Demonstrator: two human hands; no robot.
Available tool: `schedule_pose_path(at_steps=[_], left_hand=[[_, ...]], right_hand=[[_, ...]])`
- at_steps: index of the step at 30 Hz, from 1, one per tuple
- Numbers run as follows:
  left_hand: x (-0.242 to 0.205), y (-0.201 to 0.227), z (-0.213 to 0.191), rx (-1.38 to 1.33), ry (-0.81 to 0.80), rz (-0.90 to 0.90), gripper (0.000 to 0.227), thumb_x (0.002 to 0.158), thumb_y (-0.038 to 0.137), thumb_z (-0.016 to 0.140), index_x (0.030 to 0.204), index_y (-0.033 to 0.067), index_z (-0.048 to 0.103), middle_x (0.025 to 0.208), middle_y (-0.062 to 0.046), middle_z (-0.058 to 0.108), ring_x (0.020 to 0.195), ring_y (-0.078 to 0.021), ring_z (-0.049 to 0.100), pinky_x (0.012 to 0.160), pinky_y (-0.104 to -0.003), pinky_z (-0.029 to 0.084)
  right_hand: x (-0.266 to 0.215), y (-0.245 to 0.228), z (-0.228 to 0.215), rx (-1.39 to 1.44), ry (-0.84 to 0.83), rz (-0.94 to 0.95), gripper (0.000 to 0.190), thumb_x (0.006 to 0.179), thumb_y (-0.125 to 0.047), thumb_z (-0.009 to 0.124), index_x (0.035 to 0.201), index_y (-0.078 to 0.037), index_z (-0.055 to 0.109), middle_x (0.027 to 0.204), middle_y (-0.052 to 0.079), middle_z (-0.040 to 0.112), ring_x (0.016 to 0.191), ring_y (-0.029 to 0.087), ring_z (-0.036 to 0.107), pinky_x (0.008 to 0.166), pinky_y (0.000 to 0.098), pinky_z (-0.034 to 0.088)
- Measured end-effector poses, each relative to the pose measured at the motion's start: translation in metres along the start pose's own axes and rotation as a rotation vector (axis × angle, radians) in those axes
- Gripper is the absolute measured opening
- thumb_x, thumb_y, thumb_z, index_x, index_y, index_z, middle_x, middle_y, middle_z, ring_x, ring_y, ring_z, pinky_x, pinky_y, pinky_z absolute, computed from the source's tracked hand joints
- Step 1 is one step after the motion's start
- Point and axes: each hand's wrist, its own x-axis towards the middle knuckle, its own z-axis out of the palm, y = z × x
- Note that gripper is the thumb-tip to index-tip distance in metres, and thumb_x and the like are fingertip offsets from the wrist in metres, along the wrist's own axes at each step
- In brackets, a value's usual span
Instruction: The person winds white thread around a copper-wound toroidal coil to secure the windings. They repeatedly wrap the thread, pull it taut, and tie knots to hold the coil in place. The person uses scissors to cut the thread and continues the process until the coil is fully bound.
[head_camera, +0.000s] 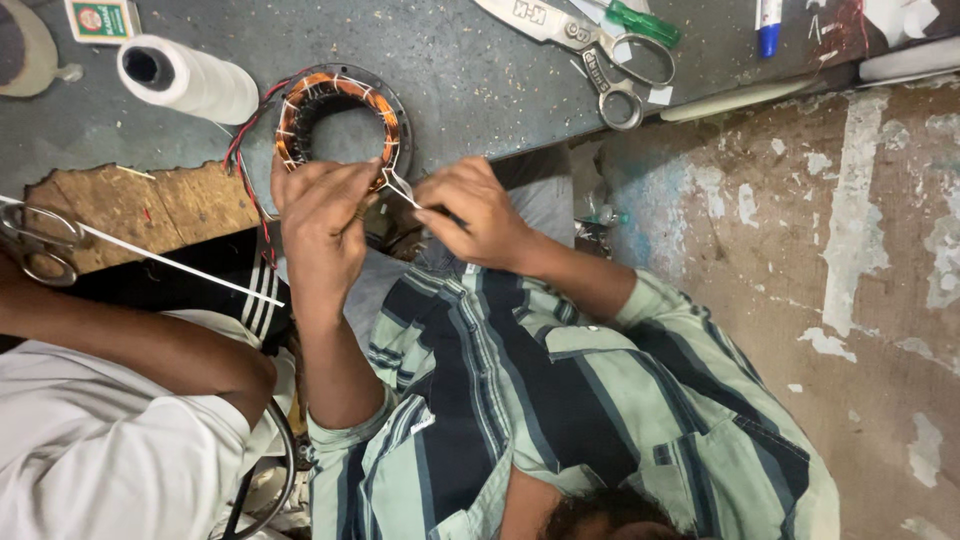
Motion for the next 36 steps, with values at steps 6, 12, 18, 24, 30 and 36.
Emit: schedule_pose_path(at_steps=[6,12,18,24,30,36], left_hand=[[0.005,0.006,-0.003,-0.011,0.017,-0.017,0.038,0.088,-0.003,0.073,0.125,0.0081,0.075,0.114,-0.006,0.074,0.111,-0.0268,0.064,0.127,-0.057,0.024],[-0.005,-0.008,-0.003,-0.090,0.030,-0.015,0.032,0.089,0.000,0.072,0.119,0.0053,0.075,0.118,-0.009,0.074,0.114,-0.0303,0.063,0.118,-0.051,0.030],[-0.007,-0.022,-0.001,-0.127,0.017,0.020,0.028,0.091,0.006,0.074,0.119,0.0078,0.078,0.115,-0.006,0.076,0.114,-0.0269,0.065,0.125,-0.055,0.019],[0.005,-0.010,-0.002,-0.012,0.037,0.022,0.030,0.088,0.028,0.082,0.111,0.0098,0.079,0.111,-0.005,0.076,0.111,-0.0278,0.063,0.121,-0.055,0.023],[0.000,-0.007,0.014,-0.021,0.232,0.057,0.023,0.083,0.022,0.088,0.099,0.0097,0.079,0.100,-0.001,0.076,0.100,-0.0206,0.065,0.120,-0.052,0.028],[0.005,-0.004,0.011,0.002,0.239,0.077,0.020,0.083,0.019,0.088,0.097,0.0088,0.078,0.097,-0.002,0.076,0.099,-0.0201,0.065,0.119,-0.052,0.029]], right_hand=[[-0.039,0.018,0.006,1.277,-0.342,0.897,0.013,0.106,-0.016,0.061,0.107,-0.004,0.067,0.078,0.000,0.057,0.063,0.006,0.052,0.064,0.0286,0.049],[-0.060,0.038,-0.011,1.202,-0.386,0.518,0.017,0.105,-0.015,0.063,0.094,-0.002,0.066,0.105,0.010,0.062,0.086,0.018,0.063,0.077,0.0330,0.054],[-0.003,0.020,-0.005,1.338,0.014,0.159,0.024,0.101,-0.022,0.062,0.085,-0.005,0.063,0.129,0.013,0.058,0.118,0.025,0.058,0.084,0.0443,0.057],[0.055,-0.012,-0.028,1.343,0.039,0.115,0.025,0.112,-0.026,0.054,0.095,-0.008,0.054,0.078,0.012,0.062,0.079,0.023,0.062,0.096,0.0512,0.050],[0.035,-0.013,-0.044,0.816,-0.069,-0.009,0.039,0.111,-0.037,0.054,0.087,-0.007,0.056,0.071,0.005,0.054,0.069,0.019,0.052,0.098,0.0474,0.045],[0.024,0.006,-0.025,1.120,-0.065,0.045,0.041,0.106,-0.038,0.059,0.084,-0.003,0.056,0.069,0.005,0.052,0.063,0.018,0.046,0.077,0.0369,0.046]])
